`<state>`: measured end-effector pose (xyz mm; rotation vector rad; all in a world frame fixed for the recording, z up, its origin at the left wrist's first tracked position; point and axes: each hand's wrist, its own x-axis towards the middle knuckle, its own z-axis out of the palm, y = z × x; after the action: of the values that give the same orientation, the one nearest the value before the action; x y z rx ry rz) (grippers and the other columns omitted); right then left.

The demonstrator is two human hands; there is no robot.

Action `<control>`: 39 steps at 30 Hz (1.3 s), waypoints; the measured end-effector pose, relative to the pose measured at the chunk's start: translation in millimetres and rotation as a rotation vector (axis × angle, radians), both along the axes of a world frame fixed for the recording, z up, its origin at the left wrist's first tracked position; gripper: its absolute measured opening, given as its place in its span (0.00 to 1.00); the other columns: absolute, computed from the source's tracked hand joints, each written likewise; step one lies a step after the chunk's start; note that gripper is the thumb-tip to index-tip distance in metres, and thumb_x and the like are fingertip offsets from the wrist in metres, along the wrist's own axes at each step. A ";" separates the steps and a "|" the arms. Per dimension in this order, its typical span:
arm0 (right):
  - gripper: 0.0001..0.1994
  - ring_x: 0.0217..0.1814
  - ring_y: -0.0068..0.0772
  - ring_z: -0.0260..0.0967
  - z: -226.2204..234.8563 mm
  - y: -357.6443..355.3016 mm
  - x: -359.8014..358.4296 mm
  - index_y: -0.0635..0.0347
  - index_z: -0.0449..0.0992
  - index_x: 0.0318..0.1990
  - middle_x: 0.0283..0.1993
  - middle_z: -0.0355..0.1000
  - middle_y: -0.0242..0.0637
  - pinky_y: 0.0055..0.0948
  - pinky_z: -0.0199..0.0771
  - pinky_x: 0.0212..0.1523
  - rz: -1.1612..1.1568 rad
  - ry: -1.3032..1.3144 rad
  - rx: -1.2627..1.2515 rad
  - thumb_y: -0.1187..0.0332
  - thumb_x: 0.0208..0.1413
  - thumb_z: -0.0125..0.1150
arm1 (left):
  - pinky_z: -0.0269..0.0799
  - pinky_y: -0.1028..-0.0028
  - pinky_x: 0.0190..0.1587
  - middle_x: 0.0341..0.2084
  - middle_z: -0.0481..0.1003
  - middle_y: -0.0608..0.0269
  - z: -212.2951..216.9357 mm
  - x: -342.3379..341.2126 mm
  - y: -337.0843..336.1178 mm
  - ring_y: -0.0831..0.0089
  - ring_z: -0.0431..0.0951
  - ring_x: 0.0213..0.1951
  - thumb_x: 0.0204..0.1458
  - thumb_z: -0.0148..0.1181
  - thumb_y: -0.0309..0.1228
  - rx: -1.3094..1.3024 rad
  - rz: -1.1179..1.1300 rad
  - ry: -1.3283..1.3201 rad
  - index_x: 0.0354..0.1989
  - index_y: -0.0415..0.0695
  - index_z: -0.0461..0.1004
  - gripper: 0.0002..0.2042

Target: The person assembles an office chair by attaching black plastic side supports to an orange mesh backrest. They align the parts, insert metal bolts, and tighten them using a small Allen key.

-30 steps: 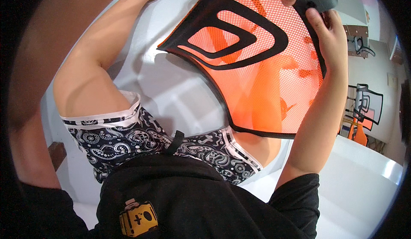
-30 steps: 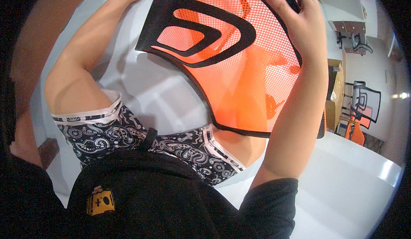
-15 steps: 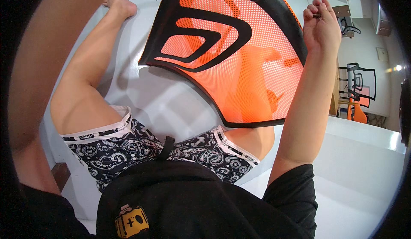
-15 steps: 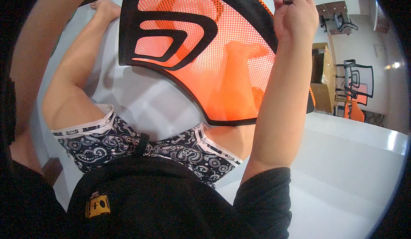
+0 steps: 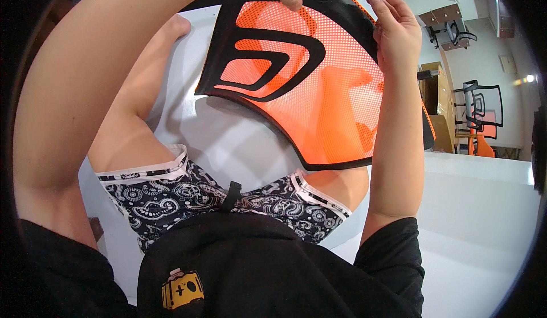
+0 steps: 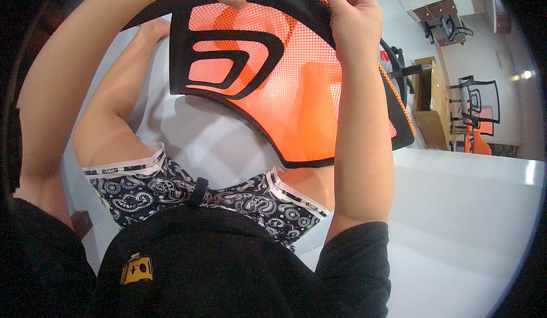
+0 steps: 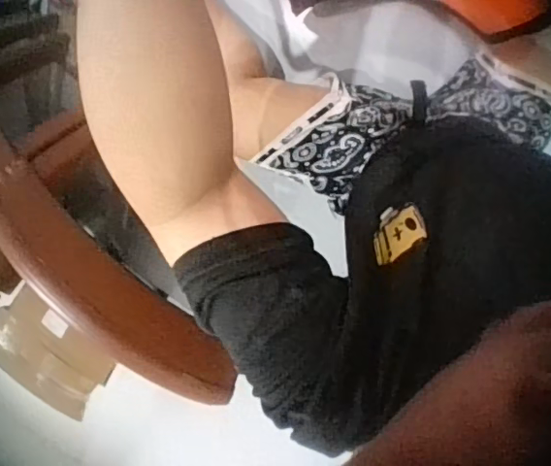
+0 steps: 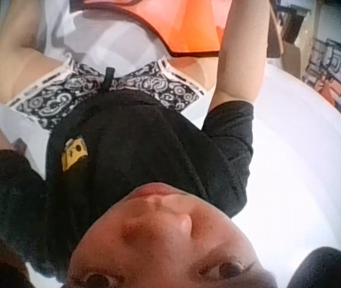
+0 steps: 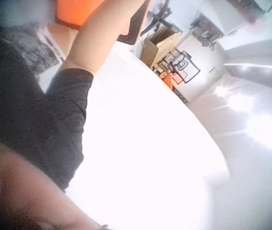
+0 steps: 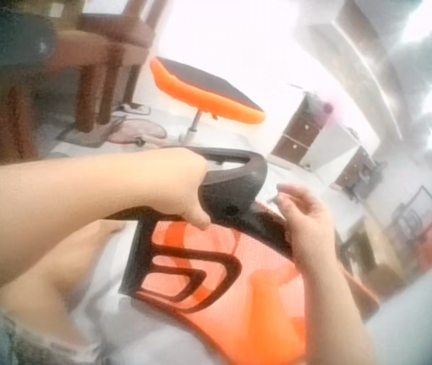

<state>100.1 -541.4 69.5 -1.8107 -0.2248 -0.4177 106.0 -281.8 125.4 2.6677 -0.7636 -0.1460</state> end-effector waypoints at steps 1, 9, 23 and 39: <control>0.14 0.22 0.07 0.56 -0.7 -0.8 -0.1 0.64 0.75 0.53 0.44 0.78 0.36 0.12 0.50 0.19 0.001 -0.010 0.003 0.73 0.60 0.61 | 0.75 0.64 0.41 0.32 0.80 0.42 -0.7 0.6 0.9 0.54 0.81 0.35 0.41 0.72 0.38 -0.006 -0.009 -0.005 0.36 0.31 0.79 0.21; 0.13 0.22 0.08 0.59 -1.9 1.0 -4.1 0.65 0.76 0.50 0.41 0.77 0.34 0.13 0.52 0.20 -0.012 -0.058 0.061 0.74 0.58 0.63 | 0.75 0.64 0.40 0.32 0.80 0.42 -1.5 1.5 1.4 0.55 0.81 0.34 0.41 0.72 0.39 -0.016 -0.001 -0.016 0.37 0.31 0.79 0.22; 0.10 0.29 0.24 0.75 -7.5 66.6 -40.0 0.56 0.81 0.37 0.32 0.79 0.32 0.23 0.72 0.30 -0.130 -0.438 -0.729 0.67 0.48 0.72 | 0.76 0.64 0.39 0.32 0.80 0.42 -0.5 3.4 5.9 0.55 0.82 0.34 0.40 0.73 0.43 0.114 -0.046 -0.082 0.36 0.30 0.81 0.24; 0.06 0.31 0.28 0.76 -15.3 68.1 -29.8 0.52 0.82 0.34 0.30 0.75 0.31 0.26 0.74 0.31 -0.221 -0.643 -0.909 0.67 0.47 0.72 | 0.75 0.65 0.41 0.34 0.80 0.47 2.9 -0.6 12.1 0.59 0.81 0.36 0.44 0.71 0.42 0.089 -0.057 0.030 0.40 0.34 0.81 0.23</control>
<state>70.3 -473.3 54.1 -2.5403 -0.7556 -1.1974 105.3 -269.7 128.3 2.7214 -0.8424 -0.2390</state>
